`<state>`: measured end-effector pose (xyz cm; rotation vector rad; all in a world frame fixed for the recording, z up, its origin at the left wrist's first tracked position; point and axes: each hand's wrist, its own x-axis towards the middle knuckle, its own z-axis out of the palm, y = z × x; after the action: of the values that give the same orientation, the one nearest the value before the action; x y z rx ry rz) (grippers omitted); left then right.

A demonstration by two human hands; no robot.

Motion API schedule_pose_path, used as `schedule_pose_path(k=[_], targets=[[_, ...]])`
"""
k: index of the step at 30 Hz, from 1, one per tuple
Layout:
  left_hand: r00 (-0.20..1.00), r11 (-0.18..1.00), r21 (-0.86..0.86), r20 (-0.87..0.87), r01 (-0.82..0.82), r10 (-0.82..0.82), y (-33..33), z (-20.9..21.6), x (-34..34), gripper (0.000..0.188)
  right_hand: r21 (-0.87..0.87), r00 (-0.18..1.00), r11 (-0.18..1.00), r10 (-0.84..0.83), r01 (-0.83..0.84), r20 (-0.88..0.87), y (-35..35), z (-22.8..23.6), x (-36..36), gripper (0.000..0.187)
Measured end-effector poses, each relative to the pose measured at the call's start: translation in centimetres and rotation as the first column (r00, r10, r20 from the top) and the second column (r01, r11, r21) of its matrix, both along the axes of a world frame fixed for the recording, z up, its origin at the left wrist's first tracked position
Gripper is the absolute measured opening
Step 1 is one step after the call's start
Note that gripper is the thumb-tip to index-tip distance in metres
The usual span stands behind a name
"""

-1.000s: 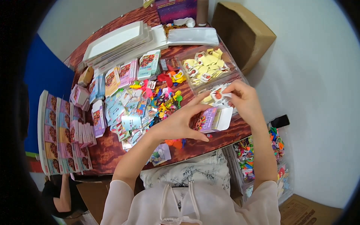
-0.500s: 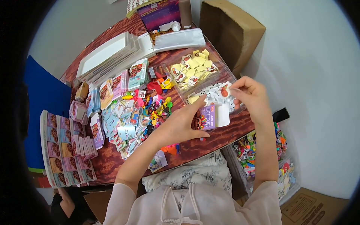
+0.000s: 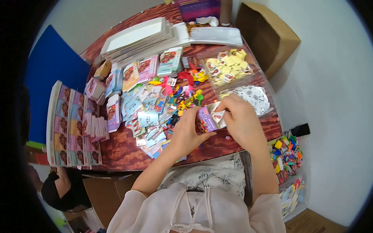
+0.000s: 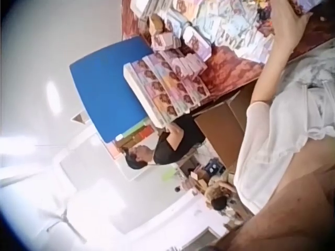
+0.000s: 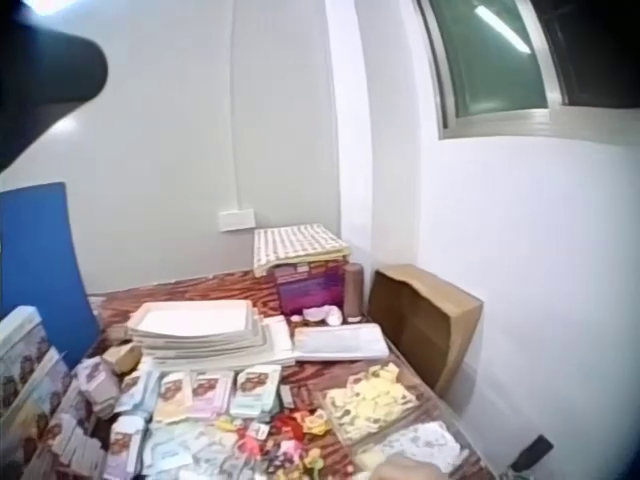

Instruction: Sorting and packing various sticker sheets and cards into piles and boxes on a table.

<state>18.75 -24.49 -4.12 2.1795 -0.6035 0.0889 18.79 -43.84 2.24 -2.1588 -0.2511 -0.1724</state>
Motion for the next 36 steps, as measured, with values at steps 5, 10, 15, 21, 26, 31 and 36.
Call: schedule_pose_path(k=[5, 10, 15, 21, 26, 31, 36], targets=[[0.987, 0.987, 0.032, 0.043, -0.158, 0.157, 3.5, -0.7, -1.9, 0.08, -0.005, 0.985, 0.986, 0.165, -0.165, -0.043, 5.2, -1.0, 1.2, 0.012], [0.962, 0.963, 0.03, -0.036, -0.269, 0.27, 6.6, -1.9, -3.2, 0.08, 0.192, 0.91, 0.951, 0.293, -0.244, -0.294, 8.4, -0.8, 2.0, 0.009], [0.94, 0.942, -0.011, 0.045, -0.337, 0.337, 8.2, -2.4, -4.1, 0.081, 0.188, 0.916, 0.96, 0.259, -0.209, -0.307, 10.8, -1.1, 1.2, 0.008], [0.937, 0.937, -0.02, -0.038, -0.348, 0.347, 8.9, -3.2, -4.4, 0.082, -0.191, 0.976, 0.96, 0.215, -0.205, 0.034, 12.6, -3.9, 0.5, 0.009], [0.907, 0.892, -0.166, -0.1, -0.42, 0.409, 9.8, -4.2, -3.4, 0.079, -0.043, 0.974, 0.993, 0.116, -0.109, 0.194, 13.4, -3.2, -0.9, 0.008], [0.881, 0.778, -0.417, -0.278, -0.469, 0.382, 11.7, -3.6, -2.7, 0.082, 0.226, 0.999, 0.973, 0.044, -0.039, -0.015, 14.6, -5.2, -5.1, 0.008], [0.857, 0.77, -0.377, -0.262, -0.514, 0.444, 13.6, -2.9, -3.3, 0.081, -0.167, 0.965, 0.951, 0.26, -0.26, -0.022, 16.5, -10.0, -6.0, 0.019]])
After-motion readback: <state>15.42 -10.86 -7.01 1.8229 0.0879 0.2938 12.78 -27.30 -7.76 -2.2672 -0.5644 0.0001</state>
